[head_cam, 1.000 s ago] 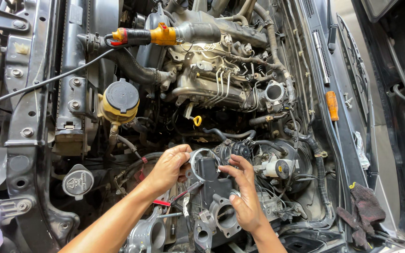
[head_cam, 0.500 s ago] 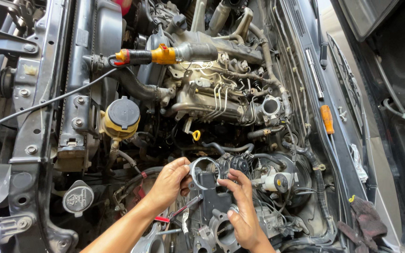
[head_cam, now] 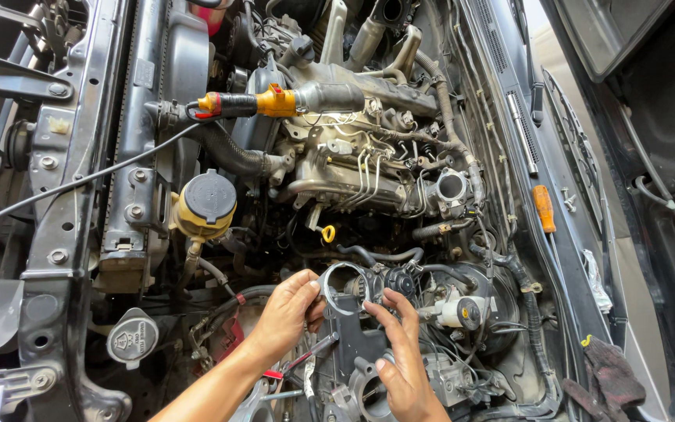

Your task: The person applies sealant to a throttle body gasket, fits the gasket onto the throttle body, and positions the assembly onto the engine intake manifold. The person then uses a wrench to tighten bolts securing the throttle body to the engine.

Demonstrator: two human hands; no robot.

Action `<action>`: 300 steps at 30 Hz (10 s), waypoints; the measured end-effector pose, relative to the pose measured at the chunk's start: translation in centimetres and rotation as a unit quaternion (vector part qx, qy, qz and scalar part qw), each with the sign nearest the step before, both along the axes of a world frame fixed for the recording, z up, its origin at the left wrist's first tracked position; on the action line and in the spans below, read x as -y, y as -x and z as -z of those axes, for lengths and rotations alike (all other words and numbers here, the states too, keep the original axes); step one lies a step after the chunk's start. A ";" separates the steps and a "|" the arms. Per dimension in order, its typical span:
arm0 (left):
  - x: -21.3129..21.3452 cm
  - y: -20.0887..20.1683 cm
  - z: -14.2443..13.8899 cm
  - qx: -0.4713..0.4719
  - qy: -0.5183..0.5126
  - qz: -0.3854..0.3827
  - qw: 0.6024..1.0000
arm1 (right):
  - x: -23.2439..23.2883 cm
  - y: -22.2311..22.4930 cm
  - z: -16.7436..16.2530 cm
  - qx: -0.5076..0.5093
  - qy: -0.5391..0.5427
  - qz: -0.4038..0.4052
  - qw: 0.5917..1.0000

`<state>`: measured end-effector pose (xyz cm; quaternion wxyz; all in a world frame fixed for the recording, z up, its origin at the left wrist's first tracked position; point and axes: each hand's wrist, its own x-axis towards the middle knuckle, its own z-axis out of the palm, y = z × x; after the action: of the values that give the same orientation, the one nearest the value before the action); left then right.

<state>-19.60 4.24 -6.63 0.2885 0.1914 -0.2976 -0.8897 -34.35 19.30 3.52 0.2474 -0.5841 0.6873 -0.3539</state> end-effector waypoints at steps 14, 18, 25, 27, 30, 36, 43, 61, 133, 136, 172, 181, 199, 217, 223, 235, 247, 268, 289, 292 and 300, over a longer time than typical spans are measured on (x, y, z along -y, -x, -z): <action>-0.5 0.2 -0.3 0.011 0.009 -0.011 1.000 | 0.3 -1.2 -1.1 0.044 -0.051 0.012 0.998; -0.6 0.3 -0.3 0.025 0.026 -0.017 0.999 | 0.2 -1.5 -1.3 0.101 -0.116 0.041 0.987; -0.6 0.2 -1.1 0.081 0.084 -0.018 0.993 | -0.2 -1.5 -0.6 -0.034 -0.039 -0.020 0.998; -0.6 0.0 -1.5 0.102 0.096 -0.014 0.990 | -0.2 -1.3 -0.1 -0.087 -0.023 -0.031 0.995; -0.8 -0.4 -2.3 0.147 0.128 -0.006 0.981 | -0.3 -1.1 0.5 -0.102 -0.025 -0.046 0.993; -0.5 -1.0 -3.7 0.248 0.271 -0.004 0.930 | -0.3 -1.1 0.2 -0.084 -0.058 -0.049 0.994; -0.2 -1.4 -4.3 0.250 0.271 0.050 0.928 | 0.1 2.1 -1.8 -0.118 0.017 0.027 0.992; -0.4 0.0 0.2 0.046 0.055 0.066 0.995 | 0.0 3.1 -1.2 -0.213 0.025 -0.023 0.976; -0.4 -0.9 -1.2 0.118 0.156 0.232 0.953 | 0.0 1.6 -0.4 -0.191 -0.031 -0.087 0.977; -0.4 -1.1 -1.7 0.150 0.224 0.219 0.938 | 0.3 1.8 -0.7 -0.207 -0.031 -0.083 0.974; -0.7 0.5 -0.4 0.026 0.026 0.012 0.999 | 0.1 1.6 -1.5 -0.240 -0.022 -0.073 0.968; -0.9 0.7 0.1 0.007 0.033 -0.014 0.999 | -0.1 0.9 -1.8 -0.146 -0.041 -0.066 0.986; -1.5 1.0 0.1 -0.069 0.033 -0.032 0.997 | -0.6 -0.3 -1.9 0.020 -0.063 -0.048 0.997; -2.0 1.0 -1.3 0.087 0.137 -0.011 0.987 | -0.8 -0.5 -1.0 -0.124 -0.041 -0.099 0.987; -1.8 0.5 -2.6 0.156 0.155 0.043 0.975 | -0.6 -0.5 -0.7 -0.139 -0.037 -0.108 0.984; -1.4 0.4 -1.9 0.163 0.120 0.024 0.979 | -0.1 -0.6 -1.6 -0.266 -0.040 -0.119 0.956; -1.1 -0.5 -3.7 0.305 0.273 -0.051 0.911 | 0.0 0.6 -1.6 -0.275 -0.010 -0.023 0.961; -2.2 -0.8 -4.2 0.216 0.416 -0.075 0.880 | -0.1 -0.9 -0.4 -0.148 -0.029 -0.058 0.987; -1.8 -0.9 -4.1 0.235 0.387 -0.086 0.887 | 0.2 -0.8 -0.5 -0.252 -0.055 -0.085 0.962; -1.6 -0.9 -4.0 0.254 0.384 -0.074 0.885 | 0.4 -0.1 -0.9 -0.279 -0.052 -0.093 0.954; -1.2 -0.9 -3.4 0.254 0.404 -0.068 0.876 | 0.5 1.2 -1.3 -0.336 -0.054 -0.102 0.935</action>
<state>-18.67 5.48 -3.25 0.3145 0.2978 -0.6805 -0.5911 -35.58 18.80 4.85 0.0684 -0.7213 0.6855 -0.0721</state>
